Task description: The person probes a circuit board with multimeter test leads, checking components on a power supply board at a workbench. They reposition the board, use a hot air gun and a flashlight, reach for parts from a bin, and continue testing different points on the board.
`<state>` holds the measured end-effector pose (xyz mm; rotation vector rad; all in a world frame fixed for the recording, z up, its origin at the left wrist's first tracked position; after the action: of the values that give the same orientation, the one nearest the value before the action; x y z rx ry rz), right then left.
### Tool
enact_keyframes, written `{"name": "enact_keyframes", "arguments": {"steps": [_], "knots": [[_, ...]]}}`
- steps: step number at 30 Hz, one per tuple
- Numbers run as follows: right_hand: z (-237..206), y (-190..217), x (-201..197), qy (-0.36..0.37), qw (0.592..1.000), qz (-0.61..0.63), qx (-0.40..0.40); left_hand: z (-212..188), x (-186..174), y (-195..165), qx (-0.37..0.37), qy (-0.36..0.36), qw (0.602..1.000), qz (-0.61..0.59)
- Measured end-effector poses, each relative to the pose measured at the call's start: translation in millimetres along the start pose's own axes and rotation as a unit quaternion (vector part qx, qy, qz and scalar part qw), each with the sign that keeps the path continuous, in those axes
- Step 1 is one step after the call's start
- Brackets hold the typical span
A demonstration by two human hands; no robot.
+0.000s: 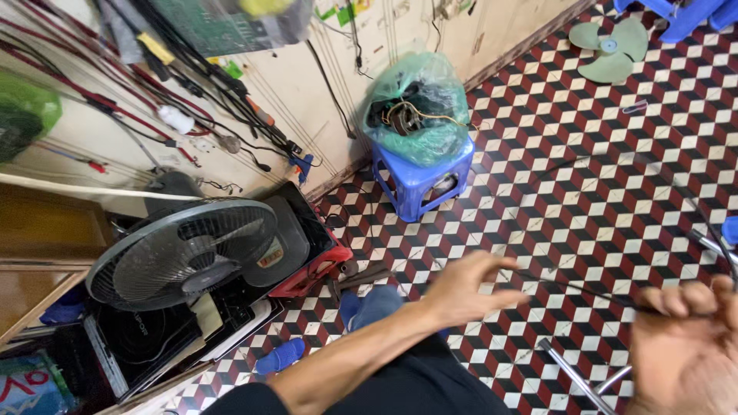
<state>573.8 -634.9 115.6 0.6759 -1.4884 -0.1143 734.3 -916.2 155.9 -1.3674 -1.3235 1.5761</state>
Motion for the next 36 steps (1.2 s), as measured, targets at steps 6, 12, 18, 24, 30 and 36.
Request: {"name": "enact_keyframes", "arguments": {"steps": [6,12,18,24,30,36], "knots": [[1.2,-25.0,162.5,0.011,0.995,-0.101,-0.014,60.5,132.4,-17.6,0.139,0.062,0.985,0.086],[-27.9,-36.7,205.4,0.062,0.740,-0.659,-0.118,146.9,143.2,0.3,-0.012,0.043,0.990,-0.133],[-19.2,-47.9,70.7,-0.240,0.865,-0.405,0.174,216.0,173.7,4.9,-0.258,0.068,0.767,-0.584],[61.7,-23.7,51.0,-0.309,0.948,-0.047,-0.060,249.3,200.3,-15.4,-0.328,0.104,0.702,-0.623],[58.6,77.4,42.8,-0.395,0.886,-0.101,-0.219,282.5,198.6,-52.6,-0.257,0.145,0.902,-0.315],[40.5,174.0,-6.8,-0.472,0.797,-0.190,-0.325,341.3,255.9,-122.5,-0.035,0.191,0.963,-0.184]]}}
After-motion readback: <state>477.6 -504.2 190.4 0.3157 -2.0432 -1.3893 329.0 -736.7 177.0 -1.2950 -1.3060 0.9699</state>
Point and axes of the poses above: each hand's wrist, its own z-axis towards the middle knuckle, its own x-axis out of the palm, y = z × x, the point moved 10 cm from there along z, towards the middle knuckle, and after that the axes turned 1 degree about -x, right-handed, at the moved point
